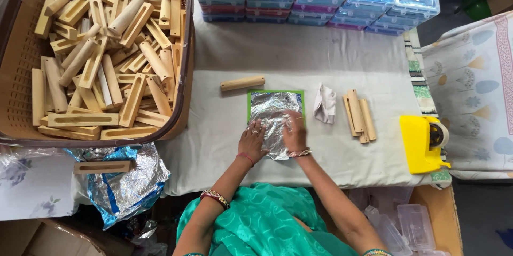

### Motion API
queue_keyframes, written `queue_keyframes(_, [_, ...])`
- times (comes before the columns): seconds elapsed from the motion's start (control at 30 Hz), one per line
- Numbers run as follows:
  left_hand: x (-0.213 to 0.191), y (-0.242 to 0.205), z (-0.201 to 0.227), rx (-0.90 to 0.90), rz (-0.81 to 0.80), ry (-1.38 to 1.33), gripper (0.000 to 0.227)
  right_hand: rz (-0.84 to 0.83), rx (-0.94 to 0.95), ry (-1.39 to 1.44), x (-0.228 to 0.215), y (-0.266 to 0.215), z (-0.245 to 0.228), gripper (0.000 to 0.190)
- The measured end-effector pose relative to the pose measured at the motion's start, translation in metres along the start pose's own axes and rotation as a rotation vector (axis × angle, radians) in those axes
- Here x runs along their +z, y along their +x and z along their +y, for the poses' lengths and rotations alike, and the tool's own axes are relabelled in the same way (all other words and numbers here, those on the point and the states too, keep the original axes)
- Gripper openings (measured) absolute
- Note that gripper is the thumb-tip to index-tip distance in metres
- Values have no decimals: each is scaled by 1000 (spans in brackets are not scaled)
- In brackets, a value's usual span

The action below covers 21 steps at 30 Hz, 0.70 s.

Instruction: Apply adhesive to blue rollers and wrap wooden objects in foil before placing them in a container.

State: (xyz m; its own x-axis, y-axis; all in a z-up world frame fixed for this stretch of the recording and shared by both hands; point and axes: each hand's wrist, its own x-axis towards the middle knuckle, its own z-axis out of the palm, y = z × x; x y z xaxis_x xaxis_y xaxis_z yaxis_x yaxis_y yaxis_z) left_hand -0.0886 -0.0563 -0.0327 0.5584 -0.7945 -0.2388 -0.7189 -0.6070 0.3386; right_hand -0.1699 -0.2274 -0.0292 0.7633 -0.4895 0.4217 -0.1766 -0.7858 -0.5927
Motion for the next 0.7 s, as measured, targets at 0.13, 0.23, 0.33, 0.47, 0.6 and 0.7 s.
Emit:
queue_keyframes(0.13, [4,1,-1,-1,-7,25,101,-234,-102,-29,36,2,-20,40])
queue_keyframes(0.23, [6,-3,-5,-26,-21,22,100,-433,-69,-262,58,17,-9,48])
queue_keyframes(0.33, [1,-20,-9,-34,42,-42,104,-670,84,-442,65,36,-8,59])
queue_keyframes(0.47, [6,-54,-26,10,-8,26,86,-820,149,-507,73,48,0,66])
queue_keyframes(0.6, [15,-95,-50,128,-63,100,72,-793,82,-515,75,55,7,68])
queue_keyframes(0.7, [12,-112,-59,194,48,-1,70,-783,6,-544,70,60,5,70])
